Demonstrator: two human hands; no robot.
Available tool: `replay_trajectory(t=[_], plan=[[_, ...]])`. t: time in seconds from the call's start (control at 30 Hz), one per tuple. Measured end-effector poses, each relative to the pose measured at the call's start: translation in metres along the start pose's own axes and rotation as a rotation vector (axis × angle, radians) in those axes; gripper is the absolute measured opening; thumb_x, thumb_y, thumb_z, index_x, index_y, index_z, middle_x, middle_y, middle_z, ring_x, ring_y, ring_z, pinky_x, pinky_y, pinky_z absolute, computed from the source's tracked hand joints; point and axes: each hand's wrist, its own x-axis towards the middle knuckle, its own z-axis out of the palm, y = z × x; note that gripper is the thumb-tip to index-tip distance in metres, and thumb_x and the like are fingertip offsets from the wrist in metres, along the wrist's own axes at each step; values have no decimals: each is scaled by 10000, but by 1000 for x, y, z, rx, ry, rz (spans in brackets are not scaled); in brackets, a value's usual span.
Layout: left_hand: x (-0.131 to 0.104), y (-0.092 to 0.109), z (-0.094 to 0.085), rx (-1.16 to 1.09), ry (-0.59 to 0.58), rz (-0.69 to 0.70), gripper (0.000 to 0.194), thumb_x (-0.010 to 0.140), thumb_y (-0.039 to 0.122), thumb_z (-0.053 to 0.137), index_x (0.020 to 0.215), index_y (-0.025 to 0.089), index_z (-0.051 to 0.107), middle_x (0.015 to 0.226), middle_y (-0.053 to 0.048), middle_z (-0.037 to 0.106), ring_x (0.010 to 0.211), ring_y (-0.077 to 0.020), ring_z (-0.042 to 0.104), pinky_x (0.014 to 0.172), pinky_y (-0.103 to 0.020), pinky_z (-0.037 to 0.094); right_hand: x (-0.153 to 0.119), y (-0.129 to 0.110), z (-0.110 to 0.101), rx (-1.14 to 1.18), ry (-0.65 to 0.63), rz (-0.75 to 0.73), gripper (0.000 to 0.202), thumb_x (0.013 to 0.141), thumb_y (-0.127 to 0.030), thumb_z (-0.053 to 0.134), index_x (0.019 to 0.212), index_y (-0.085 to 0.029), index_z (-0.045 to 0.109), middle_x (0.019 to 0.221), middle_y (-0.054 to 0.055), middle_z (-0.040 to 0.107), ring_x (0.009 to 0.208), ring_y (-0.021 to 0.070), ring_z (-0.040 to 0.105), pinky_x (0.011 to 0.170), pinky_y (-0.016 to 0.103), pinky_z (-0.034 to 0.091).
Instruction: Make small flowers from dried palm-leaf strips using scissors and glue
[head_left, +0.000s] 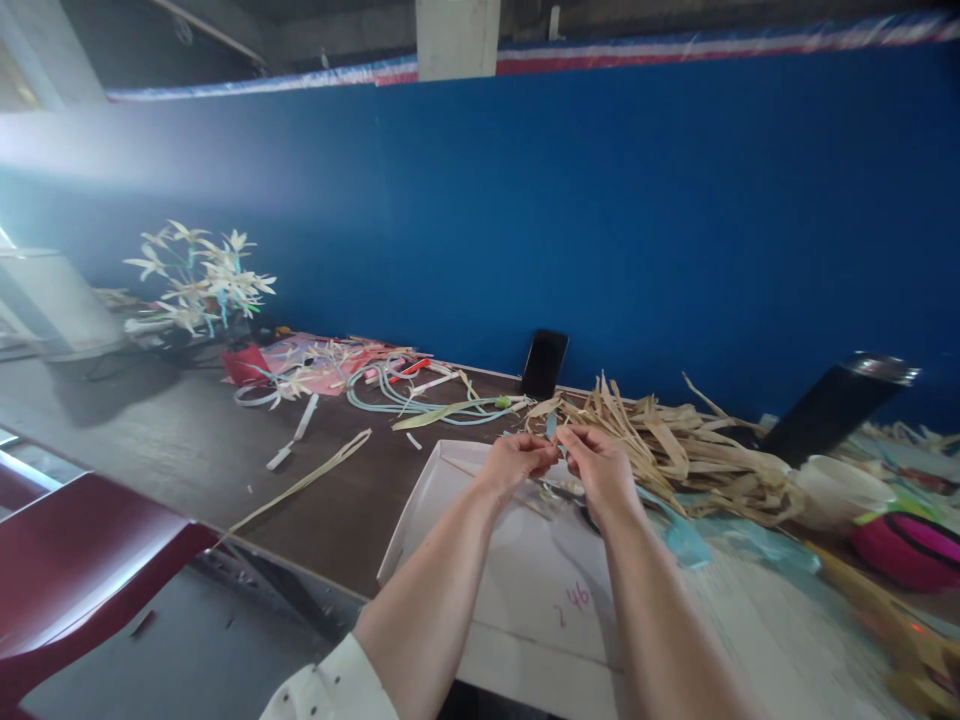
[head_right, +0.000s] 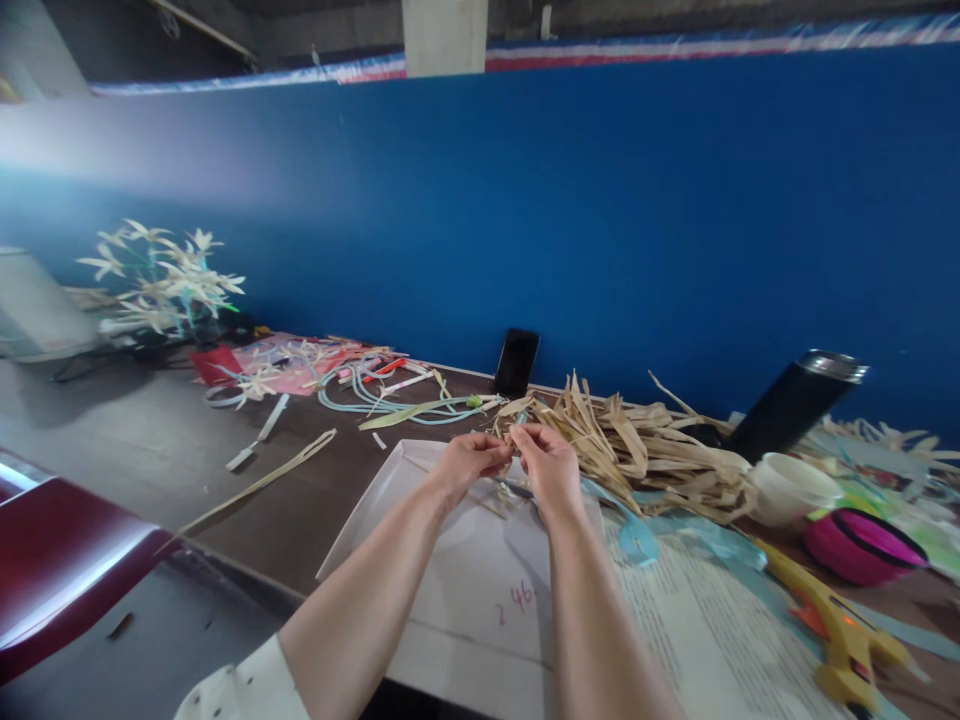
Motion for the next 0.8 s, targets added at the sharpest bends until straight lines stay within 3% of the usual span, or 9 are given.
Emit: replay_trajectory(t=[0.13, 0.33, 0.47, 0.57, 0.67, 0.8], plan=[[2, -2, -1, 75, 27, 103, 307, 573, 388, 706, 671, 112, 614, 555, 10, 544, 503, -63, 437, 533, -213, 345, 0, 1, 1, 18, -10, 22, 341, 606, -465, 717, 769, -167, 676, 574, -5, 571, 422, 60, 360, 385, 200, 251], [3, -3, -3, 156, 43, 116, 236, 610, 343, 665, 676, 121, 617, 580, 7, 551, 521, -73, 442, 541, -216, 346, -1, -3, 1, 82, -4, 92, 508, 647, -595, 617, 931, -178, 680, 738, 51, 659, 429, 72, 427, 369, 207, 301], [5, -6, -5, 213, 21, 128, 219, 626, 328, 646, 690, 119, 632, 587, -4, 558, 524, -81, 452, 540, -220, 346, 0, -4, 0, 96, 38, 73, 464, 620, -552, 667, 897, -180, 674, 787, 43, 662, 432, 56, 417, 372, 200, 292], [6, -9, -6, 263, 15, 133, 213, 640, 321, 631, 712, 120, 644, 616, -19, 586, 532, -85, 465, 543, -223, 354, 1, -4, -1, 101, 26, 41, 400, 577, -471, 735, 815, -158, 665, 672, 15, 623, 419, 49, 372, 373, 200, 257], [7, -9, -6, 284, 8, 108, 197, 641, 308, 629, 697, 120, 644, 623, -26, 597, 522, -79, 460, 534, -218, 356, 2, -2, -2, 93, 11, 41, 354, 574, -444, 746, 741, -149, 643, 477, -42, 492, 394, 49, 317, 376, 202, 221], [3, -4, -3, 273, -14, 67, 208, 636, 320, 648, 683, 118, 652, 609, -26, 592, 517, -77, 466, 545, -219, 377, 4, 1, -4, 49, -4, 11, 337, 594, -449, 729, 718, -154, 622, 440, -59, 438, 396, 57, 308, 386, 210, 210]])
